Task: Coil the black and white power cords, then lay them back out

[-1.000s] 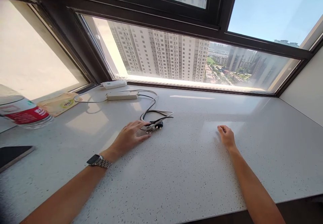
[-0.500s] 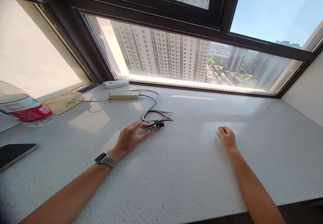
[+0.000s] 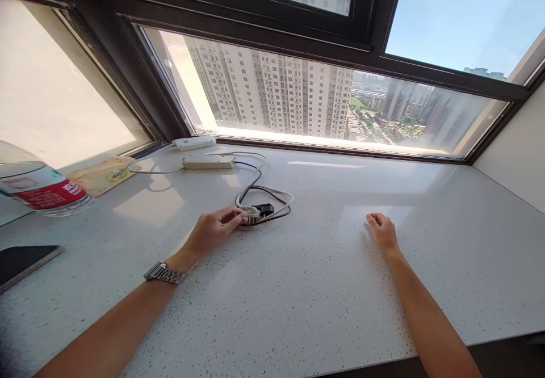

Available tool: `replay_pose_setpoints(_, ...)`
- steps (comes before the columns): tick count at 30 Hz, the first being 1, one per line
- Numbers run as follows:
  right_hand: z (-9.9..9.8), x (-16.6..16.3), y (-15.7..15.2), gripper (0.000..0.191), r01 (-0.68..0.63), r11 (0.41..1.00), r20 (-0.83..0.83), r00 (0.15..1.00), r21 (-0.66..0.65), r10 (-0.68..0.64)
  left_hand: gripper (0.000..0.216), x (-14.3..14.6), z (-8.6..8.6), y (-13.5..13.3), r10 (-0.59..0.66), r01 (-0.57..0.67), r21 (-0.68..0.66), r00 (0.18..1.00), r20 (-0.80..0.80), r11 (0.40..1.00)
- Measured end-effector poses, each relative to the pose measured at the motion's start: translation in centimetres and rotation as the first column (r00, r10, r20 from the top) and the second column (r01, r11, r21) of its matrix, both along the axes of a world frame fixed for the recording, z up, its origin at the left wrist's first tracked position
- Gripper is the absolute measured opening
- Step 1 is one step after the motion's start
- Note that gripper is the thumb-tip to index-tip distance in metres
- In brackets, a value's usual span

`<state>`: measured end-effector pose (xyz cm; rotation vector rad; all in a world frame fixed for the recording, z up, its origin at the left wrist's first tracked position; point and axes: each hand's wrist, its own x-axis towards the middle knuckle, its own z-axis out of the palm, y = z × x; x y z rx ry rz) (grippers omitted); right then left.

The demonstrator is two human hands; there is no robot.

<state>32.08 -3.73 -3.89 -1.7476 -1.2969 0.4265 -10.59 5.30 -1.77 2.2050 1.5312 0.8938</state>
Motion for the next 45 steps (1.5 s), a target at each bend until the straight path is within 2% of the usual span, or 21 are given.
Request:
replay_pose_setpoints(3,-0.1,0.0,0.1,0.053,-0.008,1.0,0.0,1.0,0.007,0.008,0.045,0.2,0.3,1.1,0.062,-0.06,0.035,0.997,-0.052,0.998)
replay_pose_setpoints(5,-0.1,0.0,0.0,0.054,-0.015,1.0,0.0,1.0,0.002,0.015,0.051,0.8,1.1,2.3,0.025,-0.024,0.011,0.974,-0.225,1.0)
replay_pose_setpoints(8,-0.1,0.1,0.0,0.054,-0.019,1.0,0.004,1.0,-0.005,0.019,0.041,1.8,2.2,3.8,-0.071,0.03,-0.085,0.848,-0.526,0.996)
replay_pose_setpoints(10,-0.1,0.1,0.0,0.052,-0.019,1.0,0.005,1.0,-0.003,0.019,0.028,2.4,2.2,4.1,-0.07,0.037,-0.066,0.78,-0.623,0.997)
replay_pose_setpoints(11,-0.1,0.1,0.0,0.051,-0.018,1.0,0.003,1.0,-0.005,0.018,0.024,2.5,1.8,4.0,-0.037,0.031,-0.02,0.773,-0.634,0.999)
replay_pose_setpoints(15,-0.1,0.1,0.2,0.047,-0.021,1.0,-0.01,1.0,-0.008,0.021,0.026,2.9,0.1,2.8,0.175,-0.118,0.137,0.809,-0.561,0.984)
replay_pose_setpoints(19,-0.2,0.0,0.3,0.046,-0.03,1.0,-0.014,0.999,0.003,0.03,0.026,3.0,0.1,2.5,0.264,-0.256,0.079,0.849,-0.457,0.963)
replay_pose_setpoints(21,-0.1,0.0,0.3,0.045,-0.029,1.0,-0.008,1.0,0.001,0.029,0.02,2.7,0.5,3.0,0.263,-0.276,-0.003,0.919,-0.292,0.961)
replay_pose_setpoints(23,-0.1,0.0,0.3,0.044,-0.033,0.999,-0.005,0.999,0.0,0.033,0.015,2.3,0.8,3.6,0.241,-0.233,-0.136,0.97,0.042,0.963)
replay_pose_setpoints(24,-0.1,0.0,0.3,0.044,-0.036,0.999,-0.005,0.999,0.003,0.036,0.014,2.0,0.9,3.8,0.245,-0.193,-0.209,0.933,0.264,0.959)
replay_pose_setpoints(26,-0.2,0.0,0.3,0.044,-0.035,0.999,-0.007,0.999,0.009,0.035,0.019,1.5,1.0,4.0,0.299,-0.127,-0.306,0.726,0.62,0.943)
replay_pose_setpoints(28,-0.3,0.0,0.4,0.043,-0.033,0.999,-0.007,0.999,0.015,0.033,0.021,1.1,1.0,3.9,0.37,-0.151,-0.343,0.517,0.772,0.927)
replay_pose_setpoints(30,-0.4,0.1,0.5,0.043,-0.026,1.0,0.002,1.0,0.013,0.026,0.019,0.9,0.9,3.8,0.424,-0.236,-0.355,0.405,0.81,0.904)
replay_pose_setpoints(33,-0.5,0.1,0.5,0.045,-0.029,0.999,0.016,0.999,-0.02,0.03,0.018,0.6,1.0,3.7,0.496,-0.321,-0.432,0.153,0.855,0.843)
replay_pose_setpoints(35,-0.6,0.1,0.5,0.047,-0.039,0.998,0.015,0.999,-0.041,0.04,0.019,0.5,1.4,3.5,0.538,-0.312,-0.52,-0.031,0.842,0.795)
replay_pose_setpoints(37,-0.6,0.1,0.4,0.046,-0.049,0.998,0.013,0.999,-0.04,0.05,0.021,0.2,1.9,3.3,0.584,-0.255,-0.606,-0.166,0.795,0.753)
replay_pose_setpoints(41,-0.4,0.1,0.5,0.044,-0.055,0.998,0.006,0.998,-0.021,0.056,0.03,-0.4,3.5,2.7,0.645,-0.129,-0.694,-0.279,0.711,0.709)
replay_pose_setpoints(45,-0.3,0.0,0.5,0.044,-0.054,0.998,0.007,0.999,-0.026,0.054,0.031,0.1,4.6,2.1,0.658,0.036,-0.694,-0.357,0.663,0.719)
